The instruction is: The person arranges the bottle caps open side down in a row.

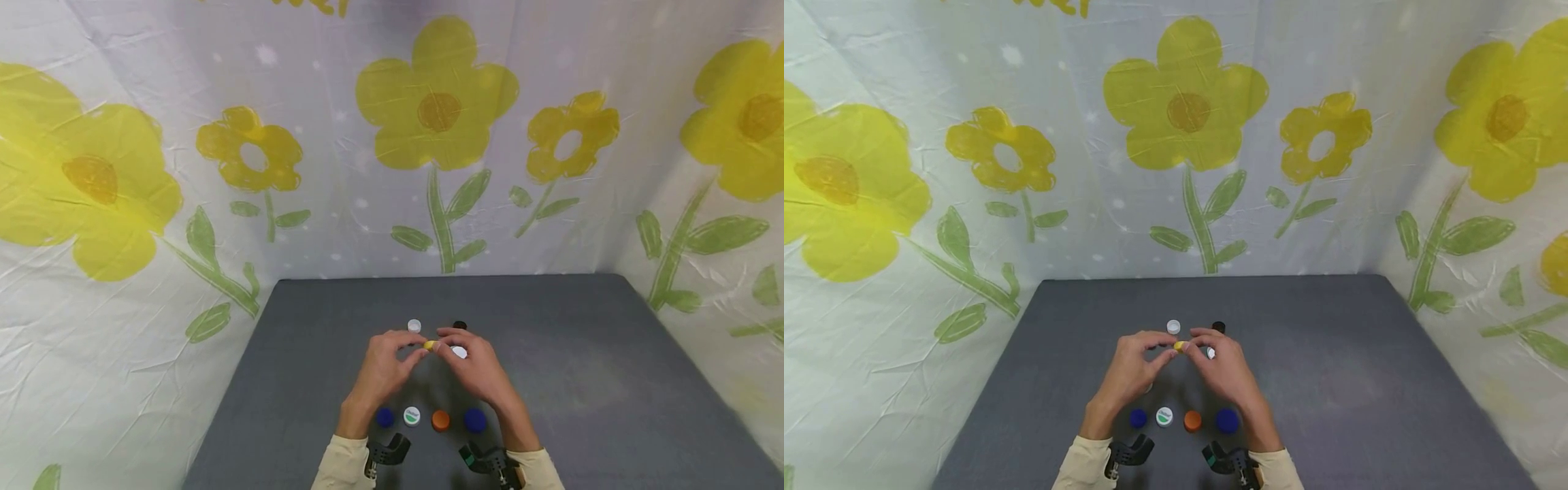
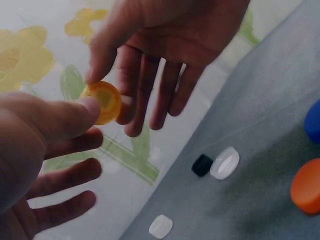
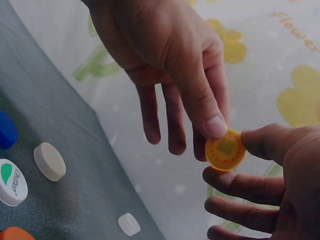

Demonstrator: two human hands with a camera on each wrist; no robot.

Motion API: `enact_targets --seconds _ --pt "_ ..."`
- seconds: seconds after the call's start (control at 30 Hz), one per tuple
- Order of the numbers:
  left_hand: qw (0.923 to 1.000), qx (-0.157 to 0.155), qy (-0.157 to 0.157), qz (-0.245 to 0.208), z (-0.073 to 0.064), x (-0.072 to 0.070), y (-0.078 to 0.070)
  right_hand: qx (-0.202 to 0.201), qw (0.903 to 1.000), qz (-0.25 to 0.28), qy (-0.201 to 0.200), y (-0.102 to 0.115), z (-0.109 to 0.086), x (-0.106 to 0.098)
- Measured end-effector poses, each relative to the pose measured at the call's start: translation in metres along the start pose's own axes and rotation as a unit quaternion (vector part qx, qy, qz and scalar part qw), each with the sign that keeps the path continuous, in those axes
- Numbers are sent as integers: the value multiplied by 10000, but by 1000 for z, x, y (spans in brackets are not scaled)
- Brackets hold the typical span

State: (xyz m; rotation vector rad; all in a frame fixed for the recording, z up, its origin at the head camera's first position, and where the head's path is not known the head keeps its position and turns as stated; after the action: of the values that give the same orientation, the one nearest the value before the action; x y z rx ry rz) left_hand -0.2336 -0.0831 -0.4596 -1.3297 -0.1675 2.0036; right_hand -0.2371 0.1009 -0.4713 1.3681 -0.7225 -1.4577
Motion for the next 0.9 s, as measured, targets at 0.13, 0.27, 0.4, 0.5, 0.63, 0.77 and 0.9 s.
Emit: enact_targets --seconds 0.13,0.27,0.4,0.5,0.63,0.77,0.9 --pt "9966 -450 301 -627 -1 1 4 -151 9998 119 -109 0 0 -1" --pt "9899 -868 429 -1040 -1 1 7 -430 9984 101 -362 4 1 -3" --pt "9790 -1180 472 -1593 -1 -1 12 -867 9946 -131 -555 11 2 -5" --pt "9625 -1460 531 -2225 0 -2 15 -1240 9902 -300 -565 18 2 -6" --pt "9354 -1784 646 -2983 1 -3 18 -1644 9844 -353 -523 24 3 -4" --pt "9233 -1891 833 -3238 1 -3 17 -1964 9781 -449 -522 27 4 -2" --pt "9215 -1931 978 -3224 0 -3 15 -2085 9753 -537 -501 28 4 0"
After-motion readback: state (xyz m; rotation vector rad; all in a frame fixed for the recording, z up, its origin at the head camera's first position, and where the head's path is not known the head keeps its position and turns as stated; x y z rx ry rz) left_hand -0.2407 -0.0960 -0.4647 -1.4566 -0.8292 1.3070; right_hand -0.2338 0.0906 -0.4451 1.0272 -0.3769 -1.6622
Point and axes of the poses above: each hand's wrist, its own z-axis towards the middle knuckle, its own x-axis out of the palm, y = z × x, the point moved 4 cm from there along z, towards the middle knuckle, and after that the axes turned 12 degrees about z, right-handed, at the moved point
